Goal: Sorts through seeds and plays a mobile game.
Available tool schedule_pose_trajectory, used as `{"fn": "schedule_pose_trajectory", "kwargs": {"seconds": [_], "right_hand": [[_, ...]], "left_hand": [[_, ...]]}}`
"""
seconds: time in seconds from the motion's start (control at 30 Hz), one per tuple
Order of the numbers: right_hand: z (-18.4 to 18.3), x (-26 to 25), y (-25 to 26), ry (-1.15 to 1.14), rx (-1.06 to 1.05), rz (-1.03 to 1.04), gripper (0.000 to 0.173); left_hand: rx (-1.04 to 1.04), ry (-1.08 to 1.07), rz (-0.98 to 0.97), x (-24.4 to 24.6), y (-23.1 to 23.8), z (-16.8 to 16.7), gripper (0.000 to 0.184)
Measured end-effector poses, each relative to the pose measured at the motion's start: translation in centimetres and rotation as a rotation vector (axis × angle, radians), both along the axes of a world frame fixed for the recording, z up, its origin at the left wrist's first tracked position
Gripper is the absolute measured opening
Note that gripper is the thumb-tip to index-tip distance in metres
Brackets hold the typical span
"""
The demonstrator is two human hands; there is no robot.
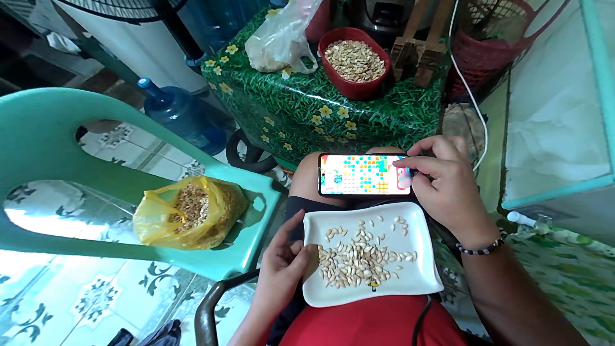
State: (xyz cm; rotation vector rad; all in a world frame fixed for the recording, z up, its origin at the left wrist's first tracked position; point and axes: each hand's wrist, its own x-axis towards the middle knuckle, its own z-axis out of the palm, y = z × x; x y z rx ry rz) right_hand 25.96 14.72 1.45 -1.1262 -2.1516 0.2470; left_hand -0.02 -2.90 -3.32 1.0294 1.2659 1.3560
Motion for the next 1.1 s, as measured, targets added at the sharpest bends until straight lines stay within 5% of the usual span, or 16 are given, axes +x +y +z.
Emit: {"fn": "schedule_pose_trajectory", "kwargs": {"seconds": [1.1], "right_hand": [[-0.4, 0.01, -0.4, 0.013, -0.016, 0.007, 0.036]], "left_hand": [[0.011, 0.008, 0.0, 0.03, -0.02, -0.03, 0.059]]}}
